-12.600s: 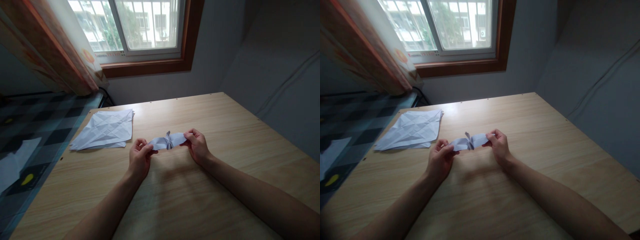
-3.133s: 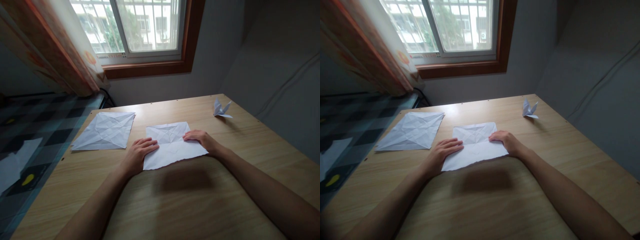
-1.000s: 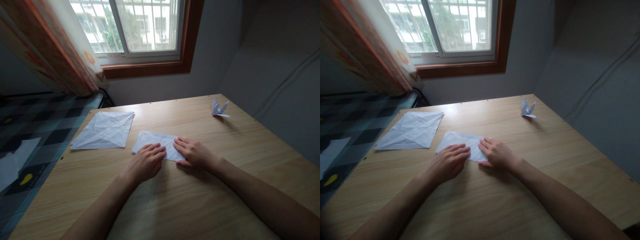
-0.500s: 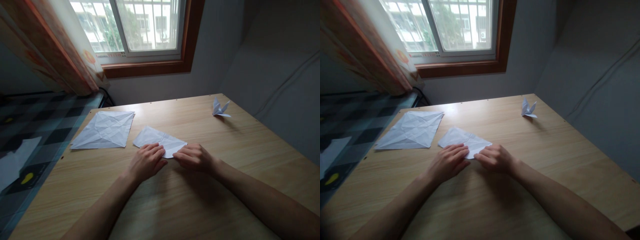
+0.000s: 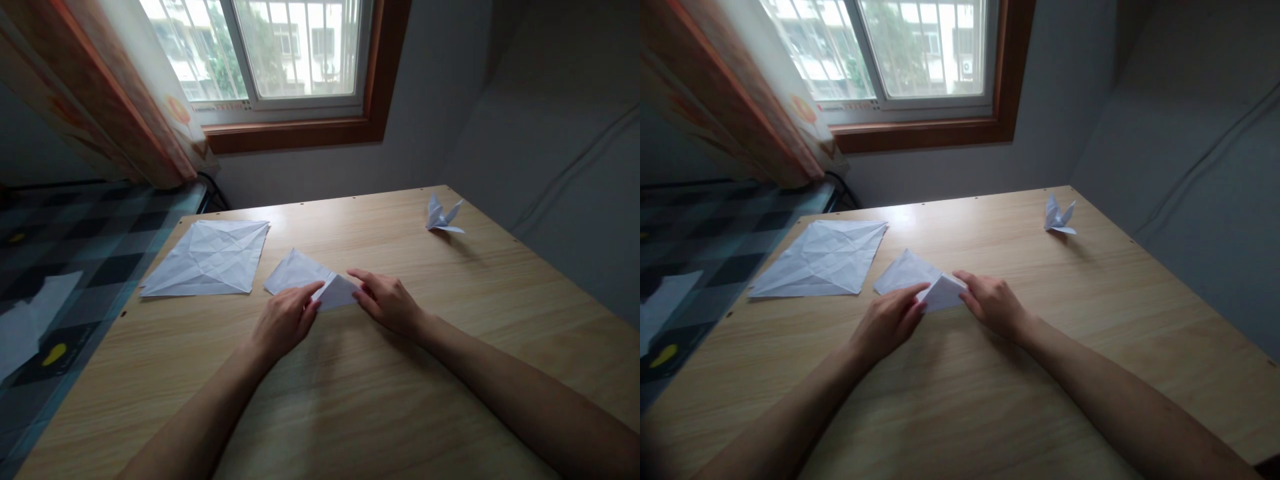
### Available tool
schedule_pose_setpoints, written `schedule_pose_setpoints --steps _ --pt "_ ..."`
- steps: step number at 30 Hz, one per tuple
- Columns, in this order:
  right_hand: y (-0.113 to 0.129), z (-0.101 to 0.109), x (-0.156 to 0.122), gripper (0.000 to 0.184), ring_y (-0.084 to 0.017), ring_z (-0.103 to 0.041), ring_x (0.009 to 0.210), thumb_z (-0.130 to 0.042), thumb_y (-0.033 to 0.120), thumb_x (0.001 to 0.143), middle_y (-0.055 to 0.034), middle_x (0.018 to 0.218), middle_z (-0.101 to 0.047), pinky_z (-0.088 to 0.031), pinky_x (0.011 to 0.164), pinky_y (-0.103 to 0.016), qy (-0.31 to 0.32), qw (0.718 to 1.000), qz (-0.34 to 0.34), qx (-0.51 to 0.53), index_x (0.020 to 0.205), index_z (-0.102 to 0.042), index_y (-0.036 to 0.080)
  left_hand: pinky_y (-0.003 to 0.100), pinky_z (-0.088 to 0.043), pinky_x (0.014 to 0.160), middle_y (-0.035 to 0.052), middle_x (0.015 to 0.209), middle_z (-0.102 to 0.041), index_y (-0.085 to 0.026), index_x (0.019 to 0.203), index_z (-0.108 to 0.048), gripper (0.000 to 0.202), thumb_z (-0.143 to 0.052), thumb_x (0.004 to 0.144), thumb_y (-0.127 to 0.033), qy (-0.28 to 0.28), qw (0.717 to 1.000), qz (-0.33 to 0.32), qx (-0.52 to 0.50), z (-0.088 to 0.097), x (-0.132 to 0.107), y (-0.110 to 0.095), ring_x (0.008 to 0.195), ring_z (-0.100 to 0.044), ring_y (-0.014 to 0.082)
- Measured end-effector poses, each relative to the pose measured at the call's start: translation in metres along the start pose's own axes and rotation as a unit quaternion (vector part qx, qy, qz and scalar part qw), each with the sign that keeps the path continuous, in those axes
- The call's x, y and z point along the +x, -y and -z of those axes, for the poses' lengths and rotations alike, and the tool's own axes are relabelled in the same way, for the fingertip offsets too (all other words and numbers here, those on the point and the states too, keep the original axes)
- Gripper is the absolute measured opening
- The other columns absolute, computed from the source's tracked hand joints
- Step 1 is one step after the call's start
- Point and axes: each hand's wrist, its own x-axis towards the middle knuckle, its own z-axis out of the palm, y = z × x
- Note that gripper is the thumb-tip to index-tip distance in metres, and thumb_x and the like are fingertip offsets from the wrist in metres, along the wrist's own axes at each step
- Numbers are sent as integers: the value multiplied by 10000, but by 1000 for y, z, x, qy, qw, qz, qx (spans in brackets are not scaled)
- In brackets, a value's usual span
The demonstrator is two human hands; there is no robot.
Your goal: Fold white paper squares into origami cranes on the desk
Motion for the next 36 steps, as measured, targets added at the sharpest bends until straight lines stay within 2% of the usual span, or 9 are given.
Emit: schedule_pose_setpoints --steps 3,7,10,13,18,25,29,33,36 --pt "0 -3 2 401 -220 -665 909 -527 186 907 -113 1074 -687 -545 767 -333 8 999 -12 -33 1307 -519 160 277 -503 686 46 885 -672 -197 1340 -497 396 -438 950 -238 0 999 11 30 -2 0 1 731 -624 159" --pt "-2 -5 4 243 -244 -616 1029 -541 173 909 -116 1224 -636 -528 857 -378 29 994 18 -103 1116 -664 204 385 -504 813 119 1201 -620 -223 1175 -642 295 -480 930 -244 9 993 -15 117 -1 2 0 956 -616 234" --pt "-4 -7 5 214 -258 -596 1103 -528 166 931 -78 1239 -660 -495 924 -417 42 987 83 -128 1051 -698 218 475 -451 932 114 1346 -577 -209 1156 -661 288 -489 929 -250 32 987 -52 149 -1 4 -1 1169 -545 307" --pt "-6 -9 5 262 -252 -590 1160 -512 110 925 -73 1243 -673 -471 973 -410 55 983 130 -117 1111 -683 183 444 -446 948 89 1280 -642 -176 1190 -640 304 -470 948 -249 61 984 -77 152 -2 5 -1 1167 -566 282" --pt "-3 -4 6 285 -238 -640 1098 -546 68 849 -90 1175 -709 -475 960 -388 73 984 135 -88 1076 -694 157 373 -481 850 78 1170 -693 -169 1114 -642 233 -487 961 -250 67 975 -105 185 2 8 -2 1072 -622 246" --pt "6 4 7 140 -250 -677 946 -600 257 863 -100 964 -753 -472 897 -394 60 987 119 -90 855 -695 154 336 -479 650 94 850 -671 -125 982 -613 170 -450 940 -147 134 942 -149 271 11 9 -21 774 -640 228" --pt "0 3 5 229 -256 -658 915 -587 359 893 -113 937 -734 -477 853 -400 -5 994 82 -77 946 -670 152 327 -466 624 73 805 -660 -111 1124 -591 230 -482 926 -159 97 944 -137 286 8 5 -22 722 -620 218" --pt "-5 5 3 347 -276 -619 1002 -584 388 893 -125 1094 -673 -488 874 -431 -124 989 56 -53 1171 -579 180 316 -458 638 48 736 -658 -161 828 -644 154 -514 911 -162 39 967 -70 242 6 3 -15 715 -592 205" --pt "-4 8 1 483 -295 -583 1077 -598 390 878 -134 1172 -594 -491 907 -469 -193 977 72 -47 1309 -463 219 287 -469 631 52 799 -672 -170 825 -670 170 -527 913 -194 -42 988 -2 147 6 3 -12 733 -593 179"
